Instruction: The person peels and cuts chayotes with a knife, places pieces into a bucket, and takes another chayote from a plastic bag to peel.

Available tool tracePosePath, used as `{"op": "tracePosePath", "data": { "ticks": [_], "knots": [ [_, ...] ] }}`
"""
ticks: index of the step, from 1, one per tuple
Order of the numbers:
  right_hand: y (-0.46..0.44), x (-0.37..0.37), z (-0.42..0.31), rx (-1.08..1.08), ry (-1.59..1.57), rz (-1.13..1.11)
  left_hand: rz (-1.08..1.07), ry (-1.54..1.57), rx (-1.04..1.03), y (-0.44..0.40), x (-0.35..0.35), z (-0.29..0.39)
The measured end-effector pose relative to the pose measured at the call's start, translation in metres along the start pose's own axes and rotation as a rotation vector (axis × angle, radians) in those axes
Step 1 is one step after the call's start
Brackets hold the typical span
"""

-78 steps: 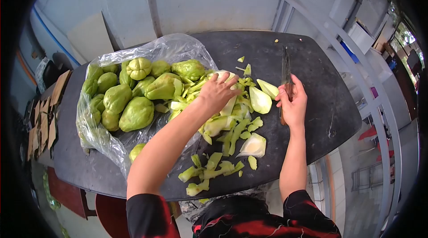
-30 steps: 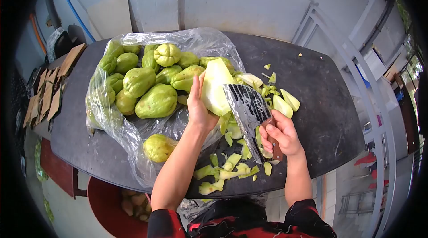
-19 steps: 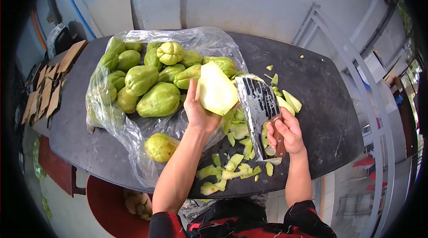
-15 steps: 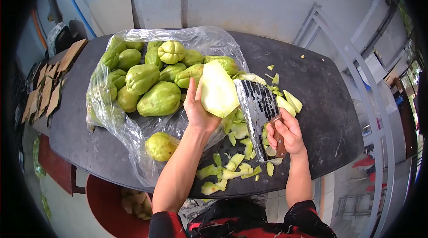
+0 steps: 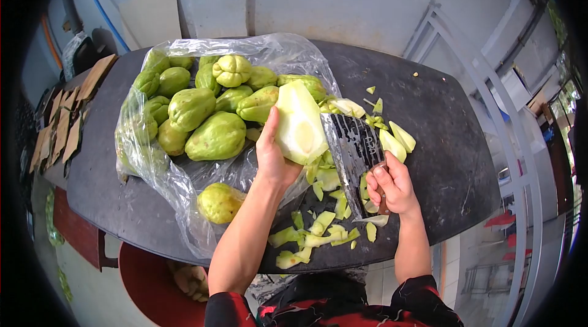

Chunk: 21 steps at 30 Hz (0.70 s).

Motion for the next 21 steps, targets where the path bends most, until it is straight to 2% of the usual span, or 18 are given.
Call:
{"op": "tracePosePath", "data": {
  "ticks": [11,13,15,17,21],
  "knots": [
    [-0.001,-0.01,0.0,0.015,-0.098,0.023,0.049,0.033,0.0,0.01,-0.004,-0.022],
    [0.001,-0.007,0.002,-0.03,-0.088,-0.06,-0.014,-0.123,0.034,0.011,-0.01,-0.018],
    [0.002,-0.005,0.0,-0.063,-0.059,-0.056,-0.016,-0.096,0.015,0.009,-0.01,-0.023],
    [0.002,-0.009,0.003,-0.008,-0.146,-0.003,-0.015,-0.07,0.0,0.011,-0.01,-0.028],
    [-0.002,-0.013,0.002,0.0,-0.109,-0.053,-0.009,-0.046,-0.006,0.014,-0.014,-0.028]
  ]
}}
Point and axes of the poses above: each hand's wrist, its own y-axis away from the middle knuckle, its own x-axis out of the back of the hand, z = x × y, the point moved 6 cm from there along -y, towards the middle knuckle, and after that the axes turned 3 degrees about -y, right-handed, at the moved point
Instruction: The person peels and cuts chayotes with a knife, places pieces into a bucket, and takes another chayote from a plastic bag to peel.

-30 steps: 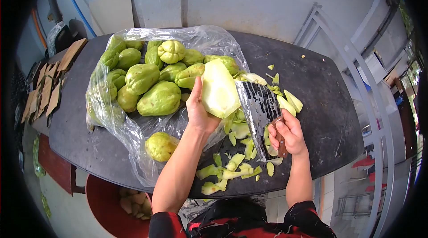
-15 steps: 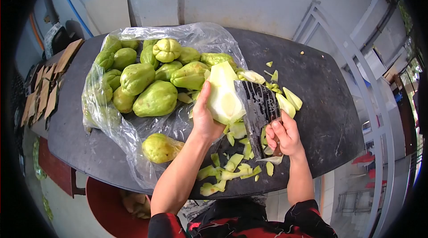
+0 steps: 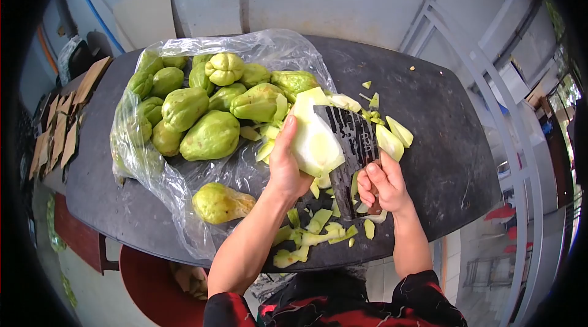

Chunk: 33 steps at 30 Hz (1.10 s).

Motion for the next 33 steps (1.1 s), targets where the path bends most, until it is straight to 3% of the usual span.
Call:
{"op": "tracePosePath", "data": {
  "ticks": [8,14,19,20,22,23,24,26,28,33],
  "knots": [
    [-0.001,-0.001,0.0,-0.012,-0.039,-0.006,-0.113,0.144,0.178,-0.001,0.004,-0.001],
    [-0.004,0.004,-0.005,-0.12,-0.169,-0.017,-0.073,-0.006,0.194,-0.003,0.003,-0.001],
    [-0.001,0.02,-0.022,-0.04,-0.134,0.007,-0.056,-0.02,0.234,-0.004,0.004,0.008],
    [0.002,0.021,-0.031,0.02,-0.058,0.093,-0.061,-0.017,0.23,-0.006,0.008,0.009],
    [0.006,0.011,-0.04,0.15,0.278,0.227,-0.22,0.126,-0.009,-0.012,0.003,0.028],
    [0.01,0.005,-0.037,0.151,0.47,0.312,-0.145,0.149,-0.044,-0.012,0.007,0.031],
    [0.014,-0.015,-0.047,0.189,0.841,0.323,-0.148,0.145,-0.048,-0.013,0.007,0.031],
    [0.02,-0.058,-0.042,0.544,1.237,0.182,-0.032,0.139,-0.211,-0.014,0.017,0.038],
    [0.025,-0.09,-0.03,0.671,1.473,0.036,-0.009,0.143,-0.229,-0.013,0.021,0.039],
    [0.022,-0.12,-0.018,0.7,1.529,-0.069,0.072,0.212,-0.368,-0.012,0.033,0.047]
  ]
}}
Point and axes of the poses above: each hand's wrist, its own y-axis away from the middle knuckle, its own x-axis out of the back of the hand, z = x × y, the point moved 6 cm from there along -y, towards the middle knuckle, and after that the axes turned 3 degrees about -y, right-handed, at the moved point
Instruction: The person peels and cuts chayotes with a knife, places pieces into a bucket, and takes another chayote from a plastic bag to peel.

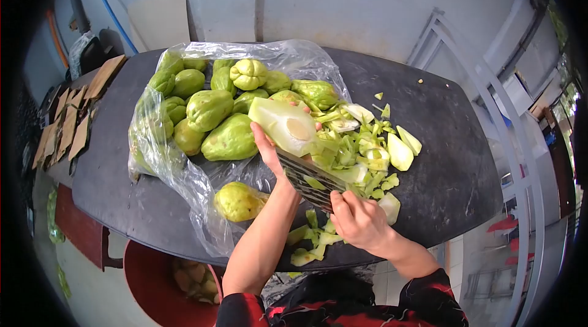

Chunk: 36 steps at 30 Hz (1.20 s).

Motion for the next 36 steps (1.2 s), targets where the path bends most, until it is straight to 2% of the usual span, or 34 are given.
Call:
{"op": "tracePosePath", "data": {
  "ticks": [3,11,14,21,24,26,30,36],
  "knots": [
    [-0.003,-0.004,-0.001,-0.003,0.004,0.003,0.055,-0.008,-0.057,0.001,0.002,0.005],
    [-0.005,-0.012,0.002,-0.031,-0.01,0.041,-0.054,-0.066,-0.087,0.002,0.0,0.009],
    [-0.005,-0.014,0.004,-0.038,-0.025,0.053,-0.027,-0.111,-0.112,0.004,-0.002,0.01],
    [-0.004,-0.023,0.007,-0.056,-0.001,0.052,-0.054,-0.145,-0.051,0.011,-0.009,0.006],
    [-0.006,-0.023,0.006,-0.062,0.018,0.058,-0.063,-0.126,-0.045,0.013,-0.008,0.0],
    [-0.011,-0.021,0.007,-0.088,0.028,0.057,0.006,-0.068,-0.013,0.015,0.001,-0.012],
    [-0.014,-0.018,0.009,-0.134,0.053,0.072,-0.045,-0.017,0.035,0.023,-0.001,-0.027],
    [-0.014,-0.021,0.006,-0.156,0.041,0.09,-0.083,-0.129,0.04,0.022,0.003,-0.028]
  ]
}}
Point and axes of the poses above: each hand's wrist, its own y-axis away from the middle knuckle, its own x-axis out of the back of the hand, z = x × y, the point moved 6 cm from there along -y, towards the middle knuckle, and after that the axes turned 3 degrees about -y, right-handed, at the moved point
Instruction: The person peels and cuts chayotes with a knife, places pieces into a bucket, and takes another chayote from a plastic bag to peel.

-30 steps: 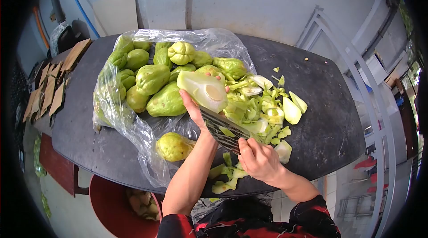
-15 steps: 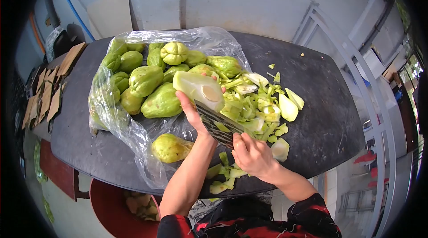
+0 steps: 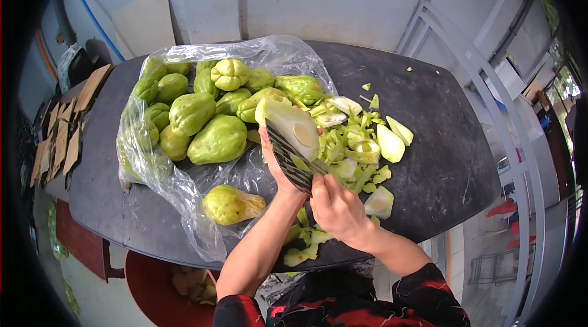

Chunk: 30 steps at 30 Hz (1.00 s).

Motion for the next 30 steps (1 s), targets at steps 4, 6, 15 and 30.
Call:
{"op": "tracePosePath", "data": {
  "ticks": [4,6,15,30],
  "knots": [
    [0.004,0.005,0.012,0.001,-0.13,0.044,-0.085,-0.144,0.028,-0.003,-0.017,0.009],
    [0.003,0.012,0.015,-0.013,-0.245,0.06,-0.187,-0.136,-0.003,-0.006,-0.031,0.019],
    [0.002,0.013,0.003,0.034,-0.111,0.055,-0.187,-0.061,-0.039,-0.004,-0.026,0.018],
    [0.002,0.007,0.001,-0.05,-0.1,0.021,-0.152,-0.036,0.014,-0.003,-0.015,0.01]
  ]
}}
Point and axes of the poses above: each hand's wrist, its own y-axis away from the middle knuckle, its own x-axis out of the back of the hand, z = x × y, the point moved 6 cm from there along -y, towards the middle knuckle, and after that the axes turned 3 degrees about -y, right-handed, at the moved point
